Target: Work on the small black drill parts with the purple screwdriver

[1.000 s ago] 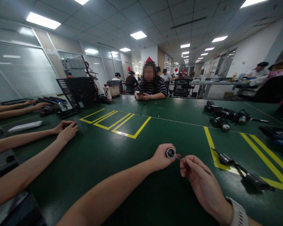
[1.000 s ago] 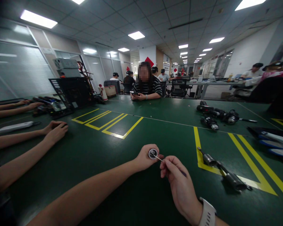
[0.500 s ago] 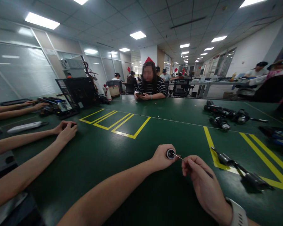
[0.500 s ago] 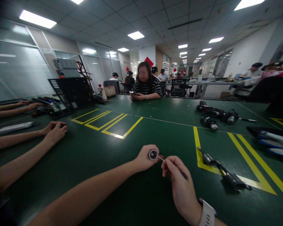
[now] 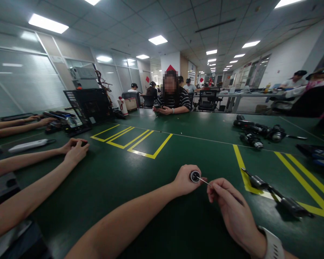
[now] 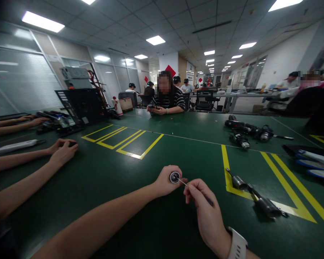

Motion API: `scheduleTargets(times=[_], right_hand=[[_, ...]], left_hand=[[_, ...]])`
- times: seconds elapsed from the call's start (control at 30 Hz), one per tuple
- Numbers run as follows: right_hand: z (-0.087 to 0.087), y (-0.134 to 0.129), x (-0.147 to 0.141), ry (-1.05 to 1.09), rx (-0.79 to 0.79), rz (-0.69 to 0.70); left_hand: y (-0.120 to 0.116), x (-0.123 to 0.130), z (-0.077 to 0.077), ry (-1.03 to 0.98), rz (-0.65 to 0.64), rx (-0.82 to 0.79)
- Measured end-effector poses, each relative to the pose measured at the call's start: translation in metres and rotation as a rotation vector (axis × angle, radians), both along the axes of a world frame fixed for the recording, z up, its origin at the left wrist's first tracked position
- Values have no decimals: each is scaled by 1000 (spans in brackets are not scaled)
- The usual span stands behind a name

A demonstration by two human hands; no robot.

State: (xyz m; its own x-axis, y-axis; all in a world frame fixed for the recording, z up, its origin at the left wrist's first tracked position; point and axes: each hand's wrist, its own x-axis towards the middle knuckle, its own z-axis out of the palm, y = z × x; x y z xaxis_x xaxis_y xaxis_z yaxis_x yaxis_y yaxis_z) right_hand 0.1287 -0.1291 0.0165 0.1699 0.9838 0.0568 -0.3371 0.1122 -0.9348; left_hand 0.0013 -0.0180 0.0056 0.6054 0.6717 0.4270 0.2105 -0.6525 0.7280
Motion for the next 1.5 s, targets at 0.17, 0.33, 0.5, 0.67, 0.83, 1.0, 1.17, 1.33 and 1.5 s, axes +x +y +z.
scheduleTargets(times=[0.17, 0.33, 0.5, 0.67, 0.83, 1.0, 1.17, 1.33, 1.5], right_hand=[[-1, -1, 0, -19, -3, 2], [-2, -3, -3, -31, -32, 26], [-6, -1, -4, -70, -5, 29], [-11, 0, -3, -154, 16, 28], [-12, -1, -1, -167, 46, 42], [-9, -1, -1, -139, 24, 27], [-9, 0, 0, -145, -2, -12], [-5, -1, -1, -96, -18, 16], [-3, 0, -3, 6, 10, 16]], left_hand=[[0, 0, -2, -27, 16, -25], [1, 2, -4, -68, 69, -93], [2, 2, -5, -128, 37, -133], [2, 2, -5, -172, -19, -163], [0, 1, -3, -217, -32, -206], [-1, 1, -2, -162, 26, -162], [1, 1, -5, -53, 81, -66], [2, 1, -6, -35, 78, -69], [3, 2, -8, -25, 70, -44]])
